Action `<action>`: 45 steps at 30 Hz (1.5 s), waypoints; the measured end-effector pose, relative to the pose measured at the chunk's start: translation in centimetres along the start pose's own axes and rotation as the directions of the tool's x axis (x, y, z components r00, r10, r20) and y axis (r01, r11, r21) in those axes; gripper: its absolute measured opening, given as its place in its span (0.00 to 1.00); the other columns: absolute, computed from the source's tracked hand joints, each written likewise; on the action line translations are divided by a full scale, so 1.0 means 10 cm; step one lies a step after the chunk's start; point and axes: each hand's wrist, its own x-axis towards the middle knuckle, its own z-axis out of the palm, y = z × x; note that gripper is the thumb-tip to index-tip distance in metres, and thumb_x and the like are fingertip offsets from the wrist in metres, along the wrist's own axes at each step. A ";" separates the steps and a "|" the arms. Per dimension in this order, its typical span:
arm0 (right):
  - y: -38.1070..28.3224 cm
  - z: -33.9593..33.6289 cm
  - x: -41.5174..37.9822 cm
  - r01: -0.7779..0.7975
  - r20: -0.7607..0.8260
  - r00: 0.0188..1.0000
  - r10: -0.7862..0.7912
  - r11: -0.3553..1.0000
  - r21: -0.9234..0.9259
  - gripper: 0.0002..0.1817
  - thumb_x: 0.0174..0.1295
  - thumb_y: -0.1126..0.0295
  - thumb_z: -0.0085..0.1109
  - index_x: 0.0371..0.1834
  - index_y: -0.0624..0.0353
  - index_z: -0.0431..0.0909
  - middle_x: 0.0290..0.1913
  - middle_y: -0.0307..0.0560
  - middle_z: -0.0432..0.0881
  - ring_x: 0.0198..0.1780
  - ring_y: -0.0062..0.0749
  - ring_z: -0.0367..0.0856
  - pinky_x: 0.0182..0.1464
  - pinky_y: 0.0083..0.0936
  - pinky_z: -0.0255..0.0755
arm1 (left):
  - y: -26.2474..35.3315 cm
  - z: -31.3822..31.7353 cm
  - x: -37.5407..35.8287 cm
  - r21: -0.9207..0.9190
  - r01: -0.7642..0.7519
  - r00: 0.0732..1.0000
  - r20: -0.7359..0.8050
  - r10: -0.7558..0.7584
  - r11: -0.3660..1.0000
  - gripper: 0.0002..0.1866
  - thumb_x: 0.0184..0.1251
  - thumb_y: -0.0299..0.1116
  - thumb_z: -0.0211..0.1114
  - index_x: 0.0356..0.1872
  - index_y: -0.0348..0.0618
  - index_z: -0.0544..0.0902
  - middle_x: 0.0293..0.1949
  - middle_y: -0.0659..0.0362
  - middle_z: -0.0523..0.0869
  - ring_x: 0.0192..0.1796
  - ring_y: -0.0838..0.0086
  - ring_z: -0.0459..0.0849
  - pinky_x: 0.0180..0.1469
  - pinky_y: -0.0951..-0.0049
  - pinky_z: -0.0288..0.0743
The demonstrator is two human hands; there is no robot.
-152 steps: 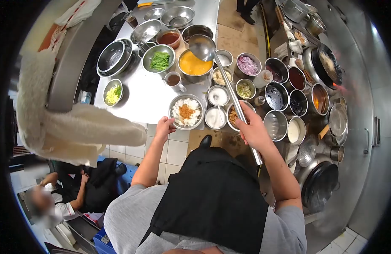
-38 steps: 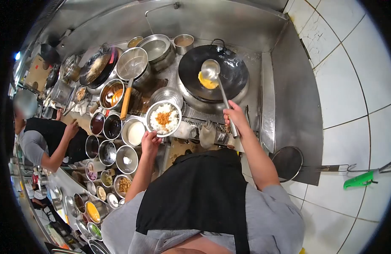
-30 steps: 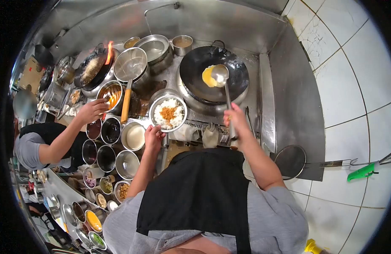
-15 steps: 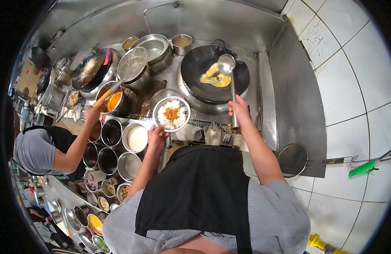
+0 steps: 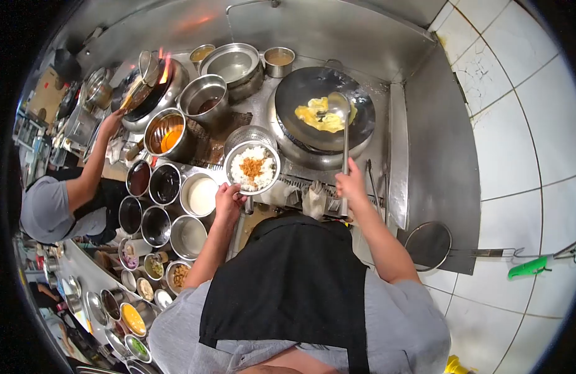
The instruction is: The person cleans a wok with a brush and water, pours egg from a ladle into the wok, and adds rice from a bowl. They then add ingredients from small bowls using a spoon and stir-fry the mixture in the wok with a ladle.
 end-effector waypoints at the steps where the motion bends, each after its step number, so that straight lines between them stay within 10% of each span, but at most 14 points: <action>1: -0.10 -0.19 -0.03 -0.036 0.065 0.997 0.031 0.996 0.076 0.44 0.57 0.81 0.55 0.78 0.55 0.45 0.26 0.41 0.72 0.17 0.23 0.68 0.15 0.26 0.63 | -0.02 0.01 -0.04 0.004 -0.021 1.000 -0.017 0.021 1.000 0.07 0.63 0.25 0.60 0.29 0.46 0.71 0.28 0.60 0.82 0.24 0.77 0.81 0.27 0.77 0.80; 4: 0.19 -0.67 -0.07 -0.005 0.155 0.987 0.033 0.984 -0.178 0.41 0.59 0.81 0.54 0.77 0.57 0.48 0.37 0.51 0.79 0.28 0.34 0.80 0.27 0.33 0.77 | -0.13 -0.10 -0.17 -0.042 -0.027 0.998 -0.054 0.025 0.999 0.05 0.63 0.25 0.60 0.30 0.46 0.73 0.28 0.60 0.83 0.25 0.78 0.82 0.27 0.78 0.79; 6: 0.75 -0.89 -0.02 0.435 0.161 0.845 -0.510 0.479 -0.763 0.38 0.60 0.80 0.53 0.76 0.56 0.53 0.45 0.49 0.81 0.32 0.34 0.80 0.38 0.29 0.78 | -0.08 -0.03 -0.41 -0.049 -0.039 0.992 -0.122 0.033 0.998 0.04 0.63 0.25 0.61 0.32 0.45 0.74 0.27 0.61 0.83 0.25 0.78 0.82 0.27 0.79 0.79; 9: 0.83 -1.17 -0.08 0.471 0.179 0.735 -0.654 0.302 -0.829 0.36 0.61 0.81 0.51 0.75 0.58 0.55 0.56 0.48 0.78 0.39 0.39 0.81 0.51 0.28 0.75 | -0.15 -0.11 -0.75 -0.055 -0.057 0.971 -0.234 0.042 0.997 0.03 0.63 0.26 0.61 0.33 0.44 0.75 0.26 0.60 0.83 0.23 0.79 0.81 0.26 0.79 0.78; 10: 0.86 -1.27 0.01 0.541 0.232 0.685 -0.691 0.270 -0.796 0.38 0.60 0.82 0.50 0.76 0.56 0.54 0.49 0.48 0.78 0.31 0.31 0.79 0.38 0.27 0.78 | -0.15 -0.13 -0.89 -0.087 -0.058 0.964 -0.263 0.033 0.995 0.03 0.62 0.25 0.61 0.33 0.44 0.76 0.26 0.61 0.83 0.22 0.80 0.80 0.25 0.79 0.78; 12: 0.04 -0.82 -0.54 0.071 0.024 0.997 -0.067 0.922 -0.380 0.40 0.60 0.83 0.49 0.77 0.53 0.50 0.43 0.45 0.75 0.23 0.22 0.72 0.23 0.20 0.72 | -0.17 -0.23 -1.15 -0.118 -0.062 0.949 -0.314 0.022 0.991 0.04 0.62 0.26 0.61 0.37 0.42 0.77 0.29 0.60 0.85 0.25 0.80 0.81 0.26 0.80 0.78; 16: -0.14 -0.54 -0.80 0.017 0.340 0.939 -0.044 0.997 0.082 0.36 0.62 0.79 0.50 0.74 0.51 0.49 0.33 0.38 0.70 0.16 0.16 0.65 0.13 0.14 0.61 | -0.13 -0.38 -1.80 -0.127 -0.127 0.906 -0.418 0.063 0.984 0.13 0.62 0.27 0.61 0.47 0.40 0.78 0.37 0.58 0.87 0.30 0.78 0.85 0.27 0.81 0.77; 20: -0.47 -0.26 -0.99 -0.393 0.794 0.605 0.057 0.889 0.235 0.28 0.73 0.67 0.43 0.74 0.55 0.49 0.26 0.37 0.61 0.11 0.12 0.57 0.07 0.12 0.55 | -0.19 -0.77 -2.38 -0.233 -0.291 0.835 -0.536 0.127 0.928 0.04 0.61 0.26 0.60 0.36 0.47 0.75 0.33 0.61 0.83 0.29 0.77 0.81 0.29 0.76 0.76; 24: -0.42 0.30 -1.35 -0.565 0.926 0.238 0.294 0.817 -0.114 0.31 0.69 0.76 0.46 0.74 0.57 0.49 0.28 0.41 0.64 0.12 0.13 0.58 0.09 0.12 0.56 | -0.09 -1.23 -2.93 -0.233 -0.431 0.705 -0.690 0.164 0.872 0.06 0.61 0.26 0.61 0.32 0.47 0.72 0.32 0.60 0.82 0.30 0.77 0.81 0.28 0.76 0.74; 32: 0.15 2.82 -2.71 -0.049 0.847 -0.167 0.504 0.854 -0.518 0.33 0.66 0.77 0.52 0.74 0.60 0.52 0.30 0.39 0.68 0.17 0.16 0.62 0.14 0.15 0.60 | -0.40 -2.85 -3.90 -0.071 -0.621 0.320 -0.932 0.171 0.780 0.05 0.60 0.27 0.61 0.35 0.42 0.76 0.29 0.59 0.82 0.24 0.75 0.80 0.22 0.78 0.78; 45: 1.09 4.12 -3.92 0.609 0.782 -0.072 0.620 0.648 -0.458 0.33 0.64 0.78 0.51 0.75 0.57 0.57 0.28 0.36 0.71 0.18 0.15 0.65 0.17 0.17 0.62 | -0.77 -4.01 -5.03 -0.044 -0.765 0.040 -0.999 -0.021 0.643 0.06 0.57 0.26 0.62 0.32 0.45 0.73 0.29 0.61 0.81 0.26 0.72 0.81 0.27 0.76 0.75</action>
